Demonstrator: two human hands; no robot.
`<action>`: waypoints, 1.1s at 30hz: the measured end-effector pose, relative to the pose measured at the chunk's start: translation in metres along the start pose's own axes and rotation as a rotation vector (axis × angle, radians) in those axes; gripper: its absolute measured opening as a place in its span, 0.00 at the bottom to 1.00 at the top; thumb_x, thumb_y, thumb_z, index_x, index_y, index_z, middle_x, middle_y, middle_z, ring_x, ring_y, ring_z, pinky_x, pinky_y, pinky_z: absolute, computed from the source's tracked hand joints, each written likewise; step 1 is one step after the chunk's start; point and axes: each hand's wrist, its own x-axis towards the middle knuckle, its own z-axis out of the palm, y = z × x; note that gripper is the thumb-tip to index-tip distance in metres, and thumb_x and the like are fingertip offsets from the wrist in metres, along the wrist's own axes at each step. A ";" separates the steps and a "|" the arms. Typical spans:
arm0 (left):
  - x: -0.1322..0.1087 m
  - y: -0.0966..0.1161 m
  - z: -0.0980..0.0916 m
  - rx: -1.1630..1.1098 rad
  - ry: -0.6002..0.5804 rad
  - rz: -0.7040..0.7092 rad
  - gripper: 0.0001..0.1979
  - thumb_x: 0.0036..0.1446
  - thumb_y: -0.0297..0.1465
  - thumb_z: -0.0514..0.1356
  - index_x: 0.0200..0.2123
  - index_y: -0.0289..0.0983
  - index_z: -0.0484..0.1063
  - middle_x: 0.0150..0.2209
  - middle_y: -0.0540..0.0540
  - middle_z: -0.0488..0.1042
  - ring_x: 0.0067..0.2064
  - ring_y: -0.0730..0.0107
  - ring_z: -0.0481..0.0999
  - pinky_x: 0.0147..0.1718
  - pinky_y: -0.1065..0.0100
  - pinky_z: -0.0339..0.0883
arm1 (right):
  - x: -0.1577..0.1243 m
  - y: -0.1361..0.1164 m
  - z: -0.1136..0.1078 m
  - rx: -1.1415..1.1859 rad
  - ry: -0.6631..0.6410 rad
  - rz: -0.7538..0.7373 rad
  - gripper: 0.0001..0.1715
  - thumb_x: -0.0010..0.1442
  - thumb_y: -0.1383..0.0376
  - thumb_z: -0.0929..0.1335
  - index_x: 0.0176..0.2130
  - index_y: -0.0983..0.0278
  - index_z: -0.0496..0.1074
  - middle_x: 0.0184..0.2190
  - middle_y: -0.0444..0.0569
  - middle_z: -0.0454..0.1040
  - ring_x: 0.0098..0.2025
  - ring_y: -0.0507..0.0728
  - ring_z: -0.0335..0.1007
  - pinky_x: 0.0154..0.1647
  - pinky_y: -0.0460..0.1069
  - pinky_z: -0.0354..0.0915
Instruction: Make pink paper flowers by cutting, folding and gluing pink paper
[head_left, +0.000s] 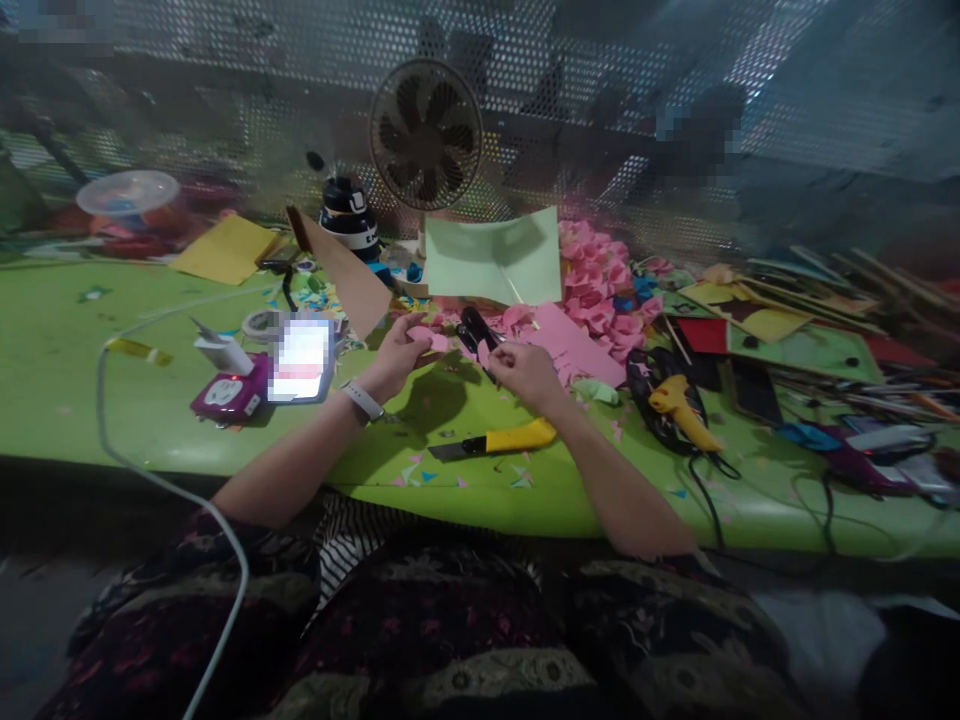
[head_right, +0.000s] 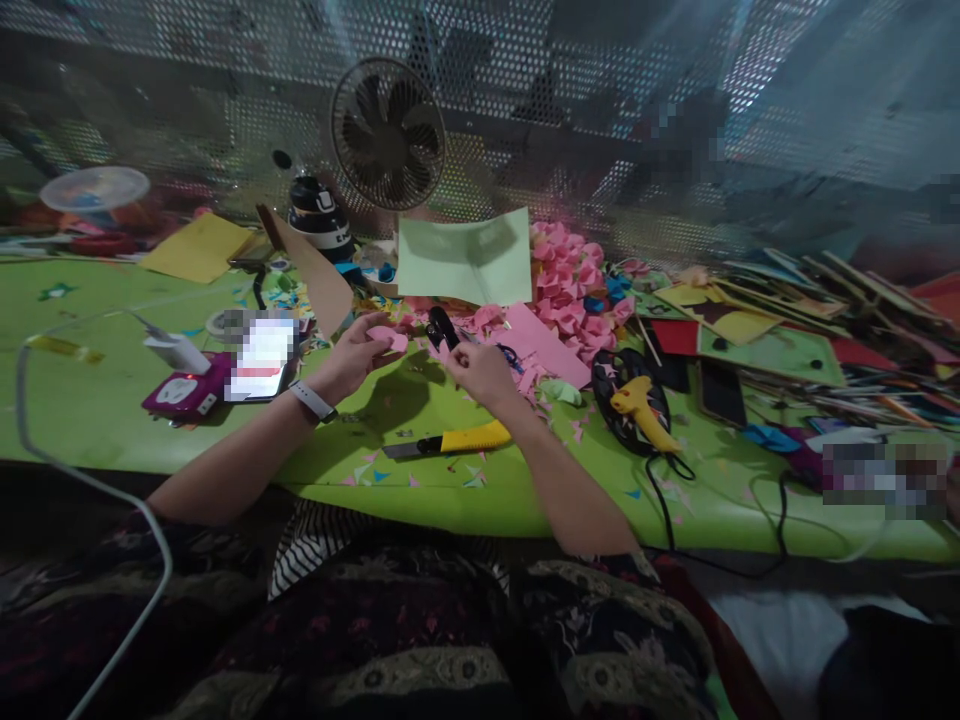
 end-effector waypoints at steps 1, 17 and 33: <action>-0.001 -0.001 0.000 -0.002 -0.026 0.008 0.20 0.54 0.19 0.63 0.49 0.37 0.69 0.41 0.46 0.77 0.38 0.73 0.79 0.41 0.67 0.76 | 0.000 0.001 -0.001 0.191 0.041 0.013 0.15 0.62 0.58 0.66 0.30 0.66 0.74 0.23 0.50 0.76 0.22 0.53 0.71 0.26 0.47 0.66; -0.012 -0.004 0.004 0.201 -0.485 0.056 0.18 0.48 0.42 0.72 0.34 0.33 0.77 0.29 0.45 0.79 0.26 0.75 0.75 0.24 0.74 0.68 | -0.010 -0.013 0.007 0.555 0.009 -0.067 0.16 0.54 0.55 0.70 0.37 0.65 0.73 0.27 0.45 0.74 0.25 0.50 0.65 0.24 0.45 0.63; -0.007 -0.015 0.006 0.003 -0.329 0.104 0.23 0.56 0.25 0.64 0.56 0.40 0.71 0.51 0.41 0.77 0.48 0.66 0.78 0.40 0.70 0.71 | -0.007 -0.015 0.005 0.851 0.143 0.042 0.24 0.48 0.47 0.75 0.34 0.62 0.71 0.44 0.52 0.77 0.44 0.57 0.76 0.39 0.49 0.71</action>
